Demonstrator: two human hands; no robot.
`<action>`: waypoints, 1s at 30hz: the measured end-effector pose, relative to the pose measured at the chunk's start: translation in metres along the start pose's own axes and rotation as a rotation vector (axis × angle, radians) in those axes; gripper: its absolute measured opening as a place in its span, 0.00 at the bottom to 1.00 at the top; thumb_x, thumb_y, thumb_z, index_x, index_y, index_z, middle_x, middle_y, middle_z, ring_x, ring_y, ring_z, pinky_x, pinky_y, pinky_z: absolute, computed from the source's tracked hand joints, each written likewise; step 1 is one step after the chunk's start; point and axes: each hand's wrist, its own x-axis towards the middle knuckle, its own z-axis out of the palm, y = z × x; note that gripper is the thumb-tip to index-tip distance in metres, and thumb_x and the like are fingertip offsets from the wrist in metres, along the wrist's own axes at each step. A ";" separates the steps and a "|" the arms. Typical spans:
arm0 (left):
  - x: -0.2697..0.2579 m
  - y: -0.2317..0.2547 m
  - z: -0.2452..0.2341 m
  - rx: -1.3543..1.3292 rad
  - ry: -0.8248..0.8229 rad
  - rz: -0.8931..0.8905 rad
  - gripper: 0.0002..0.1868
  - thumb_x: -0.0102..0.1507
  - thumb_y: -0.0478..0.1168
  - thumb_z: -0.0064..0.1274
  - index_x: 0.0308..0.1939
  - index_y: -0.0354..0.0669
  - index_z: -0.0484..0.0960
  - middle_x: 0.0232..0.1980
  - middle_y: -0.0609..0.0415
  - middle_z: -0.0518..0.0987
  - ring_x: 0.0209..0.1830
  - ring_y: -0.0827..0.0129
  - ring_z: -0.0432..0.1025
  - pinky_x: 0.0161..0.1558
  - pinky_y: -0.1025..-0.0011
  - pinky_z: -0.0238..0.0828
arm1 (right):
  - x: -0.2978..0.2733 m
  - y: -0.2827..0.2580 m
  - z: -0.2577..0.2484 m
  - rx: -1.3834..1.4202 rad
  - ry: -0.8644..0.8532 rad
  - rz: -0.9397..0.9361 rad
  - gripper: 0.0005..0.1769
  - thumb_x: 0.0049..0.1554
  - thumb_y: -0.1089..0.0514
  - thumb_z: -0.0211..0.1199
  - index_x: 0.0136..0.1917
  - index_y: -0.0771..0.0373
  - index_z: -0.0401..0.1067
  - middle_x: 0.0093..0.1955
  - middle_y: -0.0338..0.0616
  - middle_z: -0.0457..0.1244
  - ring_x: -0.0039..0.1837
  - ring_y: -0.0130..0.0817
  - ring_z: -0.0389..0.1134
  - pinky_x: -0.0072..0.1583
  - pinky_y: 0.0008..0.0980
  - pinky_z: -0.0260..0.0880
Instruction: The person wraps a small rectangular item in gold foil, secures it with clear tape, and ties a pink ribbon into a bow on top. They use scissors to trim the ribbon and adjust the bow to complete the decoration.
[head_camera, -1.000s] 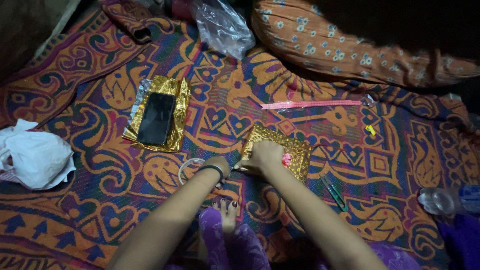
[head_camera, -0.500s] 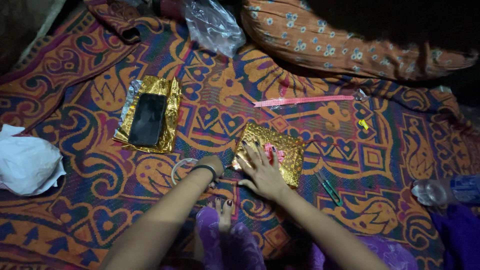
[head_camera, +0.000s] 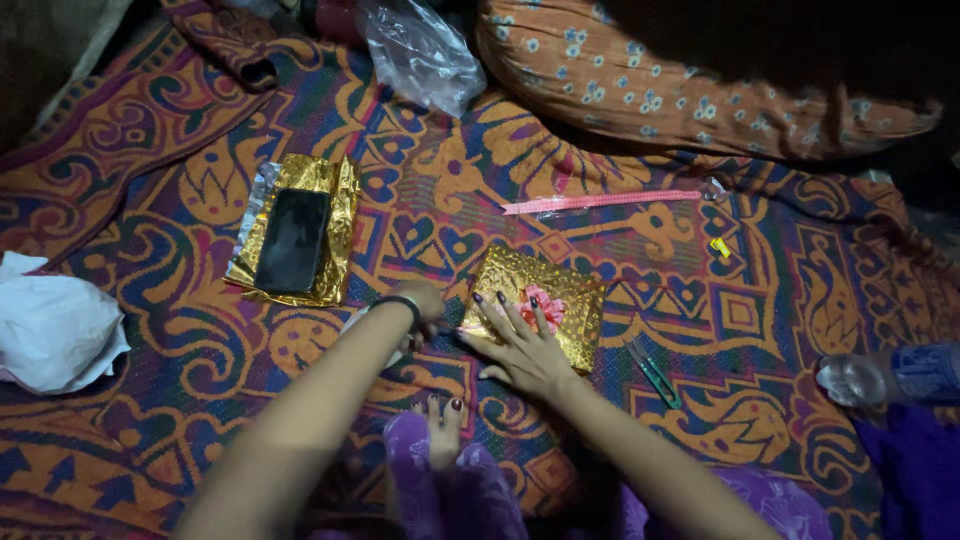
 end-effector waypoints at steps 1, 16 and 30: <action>0.002 0.005 -0.007 0.082 0.035 0.007 0.19 0.69 0.42 0.45 0.44 0.31 0.88 0.37 0.42 0.87 0.27 0.56 0.79 0.31 0.55 0.78 | -0.003 0.000 0.000 -0.023 -0.010 -0.012 0.39 0.58 0.25 0.46 0.80 0.25 0.46 0.86 0.43 0.33 0.84 0.54 0.34 0.74 0.73 0.33; -0.063 0.062 -0.056 -0.042 0.146 0.027 0.17 0.66 0.45 0.51 0.33 0.33 0.83 0.29 0.46 0.83 0.24 0.60 0.77 0.29 0.53 0.78 | 0.010 0.007 -0.011 0.061 -0.179 -0.039 0.46 0.61 0.25 0.40 0.82 0.50 0.43 0.85 0.34 0.40 0.83 0.47 0.37 0.74 0.72 0.34; -0.041 0.056 -0.069 -0.385 0.161 0.291 0.17 0.62 0.43 0.53 0.55 0.46 0.81 0.36 0.57 0.82 0.27 0.65 0.73 0.30 0.62 0.71 | 0.008 -0.004 -0.038 0.313 -0.145 0.171 0.47 0.61 0.30 0.48 0.83 0.53 0.41 0.86 0.41 0.35 0.84 0.55 0.34 0.74 0.73 0.27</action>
